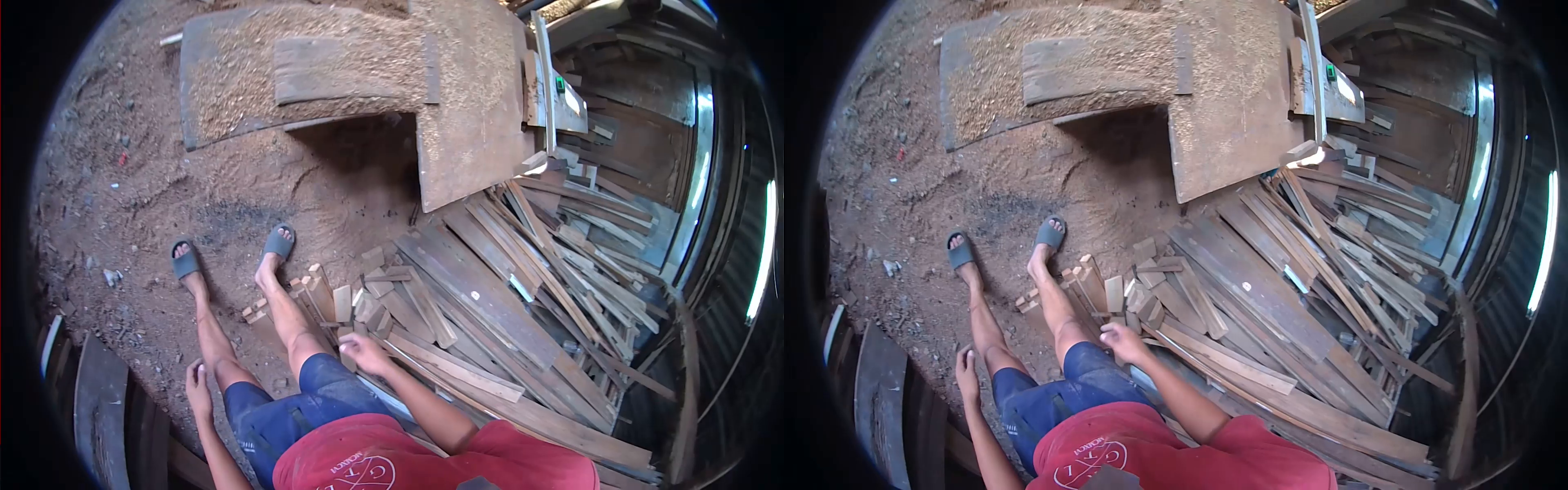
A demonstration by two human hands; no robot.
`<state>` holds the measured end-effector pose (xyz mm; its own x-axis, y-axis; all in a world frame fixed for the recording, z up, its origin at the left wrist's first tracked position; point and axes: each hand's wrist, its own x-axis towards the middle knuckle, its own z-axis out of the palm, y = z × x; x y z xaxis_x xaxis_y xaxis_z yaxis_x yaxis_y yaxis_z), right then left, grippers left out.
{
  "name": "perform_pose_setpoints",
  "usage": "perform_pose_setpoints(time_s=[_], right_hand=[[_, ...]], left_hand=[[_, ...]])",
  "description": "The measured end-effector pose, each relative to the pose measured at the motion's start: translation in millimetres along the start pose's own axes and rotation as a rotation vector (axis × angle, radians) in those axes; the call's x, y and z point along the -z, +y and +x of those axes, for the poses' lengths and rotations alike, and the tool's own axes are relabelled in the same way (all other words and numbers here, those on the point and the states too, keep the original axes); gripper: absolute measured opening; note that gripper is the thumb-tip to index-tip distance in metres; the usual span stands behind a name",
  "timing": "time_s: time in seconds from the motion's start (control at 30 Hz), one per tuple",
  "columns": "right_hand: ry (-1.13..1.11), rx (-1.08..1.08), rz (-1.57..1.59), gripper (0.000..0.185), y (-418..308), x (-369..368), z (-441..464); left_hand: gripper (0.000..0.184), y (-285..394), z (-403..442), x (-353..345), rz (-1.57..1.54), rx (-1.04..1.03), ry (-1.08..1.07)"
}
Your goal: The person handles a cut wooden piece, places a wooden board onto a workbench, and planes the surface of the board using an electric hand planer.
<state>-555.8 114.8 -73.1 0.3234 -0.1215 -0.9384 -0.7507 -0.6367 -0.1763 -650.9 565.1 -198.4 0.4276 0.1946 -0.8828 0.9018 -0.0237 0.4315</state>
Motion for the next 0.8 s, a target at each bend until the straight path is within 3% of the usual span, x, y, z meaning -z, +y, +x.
perform_pose_setpoints(time_s=[0.07,0.2,0.27,0.37,0.47,0.6,0.7,0.8], right_hand=[[-0.133,-0.091,-0.029,0.042,17.6,-27.0,11.3],[-0.171,-0.121,-0.087,0.041,-32.6,-45.9,11.5],[-0.165,-0.124,-0.098,0.041,-43.8,-49.7,14.3],[-0.094,-0.060,0.034,0.040,-60.4,-50.5,24.9],[-0.030,-0.019,0.021,0.039,-79.8,-43.1,28.4],[0.022,0.031,-0.006,0.039,-98.2,-35.1,18.2],[0.011,0.045,0.043,0.039,-93.6,-33.1,5.4],[0.038,0.123,0.078,0.038,-67.3,-28.7,2.4]], left_hand=[[0.034,-22.2,-0.3,12.9,0.074,0.029,0.003],[0.036,-99.7,-5.6,41.5,0.017,0.121,0.060],[0.038,-135.7,-9.5,51.1,-0.131,0.357,0.094],[0.039,-135.3,-17.9,57.9,-0.080,0.481,0.053],[0.039,-171.0,-11.0,55.8,-0.084,0.354,0.088],[0.038,-92.6,-9.9,48.0,-0.044,0.240,0.085],[0.037,-76.4,10.7,52.4,-0.022,0.196,0.069],[0.034,-27.0,14.6,56.6,-0.022,0.025,0.082]])
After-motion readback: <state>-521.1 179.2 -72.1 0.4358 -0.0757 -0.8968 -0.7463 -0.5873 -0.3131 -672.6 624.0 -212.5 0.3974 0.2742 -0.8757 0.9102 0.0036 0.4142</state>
